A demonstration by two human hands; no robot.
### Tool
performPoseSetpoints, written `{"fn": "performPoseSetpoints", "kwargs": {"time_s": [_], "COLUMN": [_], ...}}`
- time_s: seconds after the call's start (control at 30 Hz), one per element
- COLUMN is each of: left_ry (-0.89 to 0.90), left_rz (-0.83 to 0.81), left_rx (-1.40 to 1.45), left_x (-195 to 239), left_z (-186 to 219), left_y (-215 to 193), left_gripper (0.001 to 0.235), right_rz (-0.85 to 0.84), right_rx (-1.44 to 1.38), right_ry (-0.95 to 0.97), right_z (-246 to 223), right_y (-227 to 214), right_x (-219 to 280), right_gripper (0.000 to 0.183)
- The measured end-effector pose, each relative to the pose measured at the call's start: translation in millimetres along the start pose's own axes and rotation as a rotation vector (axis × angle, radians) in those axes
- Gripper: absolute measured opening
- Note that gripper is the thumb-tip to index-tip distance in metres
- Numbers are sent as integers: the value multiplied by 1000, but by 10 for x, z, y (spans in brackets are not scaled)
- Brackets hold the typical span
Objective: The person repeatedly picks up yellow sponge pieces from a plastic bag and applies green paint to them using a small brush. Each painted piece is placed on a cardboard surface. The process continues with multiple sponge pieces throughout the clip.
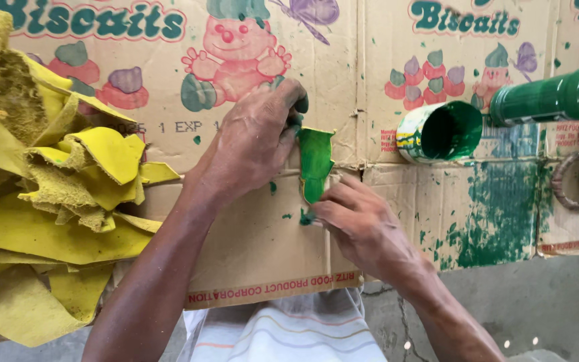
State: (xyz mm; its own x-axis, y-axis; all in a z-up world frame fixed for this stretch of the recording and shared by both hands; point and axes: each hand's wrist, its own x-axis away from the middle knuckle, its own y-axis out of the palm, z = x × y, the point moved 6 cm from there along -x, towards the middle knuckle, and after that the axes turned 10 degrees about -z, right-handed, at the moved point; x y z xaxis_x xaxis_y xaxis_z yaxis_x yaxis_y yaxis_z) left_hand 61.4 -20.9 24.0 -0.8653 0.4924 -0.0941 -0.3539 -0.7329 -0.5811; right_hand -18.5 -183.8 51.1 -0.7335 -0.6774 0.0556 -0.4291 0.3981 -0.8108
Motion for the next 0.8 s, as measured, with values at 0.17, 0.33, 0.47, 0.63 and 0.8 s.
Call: {"fn": "performPoseSetpoints", "kwargs": {"time_s": [0.17, 0.33, 0.47, 0.63, 0.8], "left_ry": [-66, -55, -72, 9, 37], "left_rz": [-2, 10, 27, 50, 49], "left_rx": [54, 90, 60, 45, 37], "left_x": [-47, -77, -77, -61, -70], "left_z": [-42, -48, -82, -11, 10], "left_y": [34, 49, 71, 52, 42], "left_gripper": [36, 39, 39, 36, 36], "right_rz": [254, 202, 107, -29, -116], "right_rx": [133, 41, -5, -22, -31], "right_ry": [192, 35, -24, -138, -128], "right_z": [286, 376, 319, 158, 132], "right_y": [-362, -272, -149, -47, -65], "right_x": [-147, -453, -356, -93, 220], "right_gripper": [20, 17, 22, 33, 37]}}
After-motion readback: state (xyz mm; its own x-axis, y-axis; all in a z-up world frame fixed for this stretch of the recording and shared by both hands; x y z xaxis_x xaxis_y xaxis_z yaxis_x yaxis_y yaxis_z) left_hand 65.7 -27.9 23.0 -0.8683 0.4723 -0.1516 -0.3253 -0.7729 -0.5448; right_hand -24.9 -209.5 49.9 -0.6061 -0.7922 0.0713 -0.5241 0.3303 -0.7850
